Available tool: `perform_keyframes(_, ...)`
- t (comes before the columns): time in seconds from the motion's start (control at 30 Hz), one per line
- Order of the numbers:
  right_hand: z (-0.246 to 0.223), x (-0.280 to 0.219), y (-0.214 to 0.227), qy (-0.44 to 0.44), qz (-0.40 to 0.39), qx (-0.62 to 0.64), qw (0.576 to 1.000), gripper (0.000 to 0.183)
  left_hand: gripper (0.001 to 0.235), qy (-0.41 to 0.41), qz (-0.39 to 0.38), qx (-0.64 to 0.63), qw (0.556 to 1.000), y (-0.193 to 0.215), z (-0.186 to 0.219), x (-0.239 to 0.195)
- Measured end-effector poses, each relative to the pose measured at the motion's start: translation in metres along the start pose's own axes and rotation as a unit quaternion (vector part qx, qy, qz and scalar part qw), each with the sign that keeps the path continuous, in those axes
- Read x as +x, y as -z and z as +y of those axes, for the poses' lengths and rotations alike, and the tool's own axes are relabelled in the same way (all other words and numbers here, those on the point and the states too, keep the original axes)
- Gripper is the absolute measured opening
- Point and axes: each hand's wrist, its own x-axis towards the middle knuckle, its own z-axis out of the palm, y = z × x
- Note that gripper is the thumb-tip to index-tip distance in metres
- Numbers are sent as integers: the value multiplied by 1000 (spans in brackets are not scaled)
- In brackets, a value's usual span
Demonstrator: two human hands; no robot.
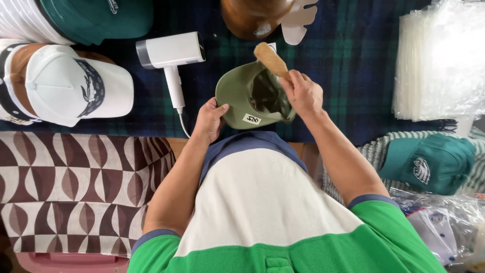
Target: The person cleans a green baseball cap using a wooden brush. They first brush the inside of the cap, then insert a white plastic cap form to maintain its shape. After removing the form, they continue to brush the exterior of the cap thoroughly.
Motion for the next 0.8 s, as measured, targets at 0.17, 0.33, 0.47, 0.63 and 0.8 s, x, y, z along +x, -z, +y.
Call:
perform_keyframes(0.17,-66,12,39,124,-29,132,983,28,28,-9,-24,21,999,1,-14,15)
perform_keyframes(0.33,-35,14,10,26,32,10,999,31,25,-1,-38,6,999,6,-20,21)
perform_keyframes(0.47,-66,19,27,129,0,92,987,30,27,3,-64,10,998,2,-16,27)
perform_keyframes(0.63,-53,23,19,3,64,17,998,30,27,4,-64,1,998,4,-10,21)
perform_keyframes(0.8,-81,16,30,114,1,103,988,32,32,-2,-82,21,996,4,-21,30)
